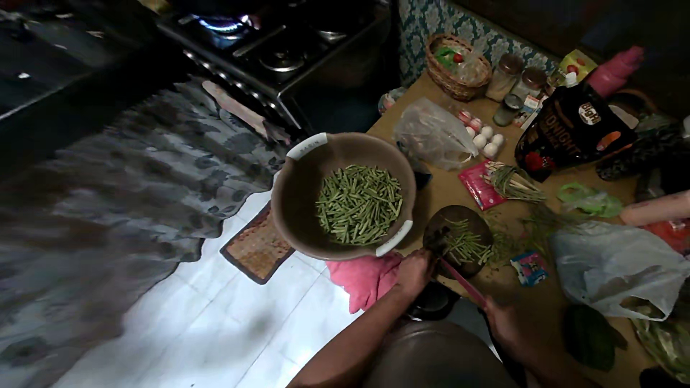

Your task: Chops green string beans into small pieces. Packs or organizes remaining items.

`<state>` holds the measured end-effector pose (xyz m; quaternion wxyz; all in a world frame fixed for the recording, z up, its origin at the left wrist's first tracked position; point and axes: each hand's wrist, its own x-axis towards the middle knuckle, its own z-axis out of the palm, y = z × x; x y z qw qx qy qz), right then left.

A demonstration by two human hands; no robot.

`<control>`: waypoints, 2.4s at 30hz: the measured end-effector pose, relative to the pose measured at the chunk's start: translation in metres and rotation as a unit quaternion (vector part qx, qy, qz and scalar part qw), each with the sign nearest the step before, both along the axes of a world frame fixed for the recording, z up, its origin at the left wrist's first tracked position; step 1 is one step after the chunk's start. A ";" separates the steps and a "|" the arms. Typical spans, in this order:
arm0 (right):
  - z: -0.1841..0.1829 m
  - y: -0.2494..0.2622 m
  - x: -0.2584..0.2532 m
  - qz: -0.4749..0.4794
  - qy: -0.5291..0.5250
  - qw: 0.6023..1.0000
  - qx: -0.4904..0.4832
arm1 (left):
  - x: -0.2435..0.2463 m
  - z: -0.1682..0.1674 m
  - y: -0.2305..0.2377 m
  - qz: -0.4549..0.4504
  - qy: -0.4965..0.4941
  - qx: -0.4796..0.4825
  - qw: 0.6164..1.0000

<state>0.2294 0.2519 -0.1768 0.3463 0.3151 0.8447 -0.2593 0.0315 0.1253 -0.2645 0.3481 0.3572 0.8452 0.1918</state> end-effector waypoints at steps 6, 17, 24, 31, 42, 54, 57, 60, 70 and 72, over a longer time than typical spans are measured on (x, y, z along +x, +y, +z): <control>-0.007 -0.001 -0.011 -0.004 -0.056 0.998 -0.023 | 0.001 -0.002 -0.001 0.000 0.003 -0.016 1.000; -0.014 0.006 0.006 -0.022 0.010 0.999 -0.046 | 0.016 0.083 0.085 -0.100 0.075 0.247 0.961; 0.006 0.010 0.020 -0.030 -0.021 0.998 -0.049 | -0.029 0.028 0.083 -0.103 0.086 -0.025 0.991; -0.007 0.018 0.038 -0.033 -0.006 0.999 -0.036 | -0.030 0.020 0.085 -0.077 0.073 -0.030 0.994; -0.018 0.030 0.007 -0.019 0.019 0.999 -0.026 | -0.022 0.023 0.003 0.174 -0.032 0.205 0.963; -0.002 0.012 -0.008 0.011 0.034 0.999 -0.001 | 0.008 -0.017 -0.010 0.317 -0.244 0.156 0.903; 0.000 0.009 -0.012 0.018 -0.012 1.000 0.001 | 0.007 -0.017 -0.006 0.306 -0.241 0.162 0.906; -0.002 0.003 -0.016 0.004 -0.040 0.999 -0.014 | 0.005 -0.024 -0.006 0.279 -0.234 0.161 0.917; -0.020 0.007 -0.013 -0.016 0.000 0.998 -0.061 | 0.004 0.020 0.009 0.118 -0.101 0.176 0.972; -0.030 0.008 -0.004 -0.020 0.035 0.998 -0.056 | 0.013 0.051 0.037 0.017 -0.091 0.239 0.967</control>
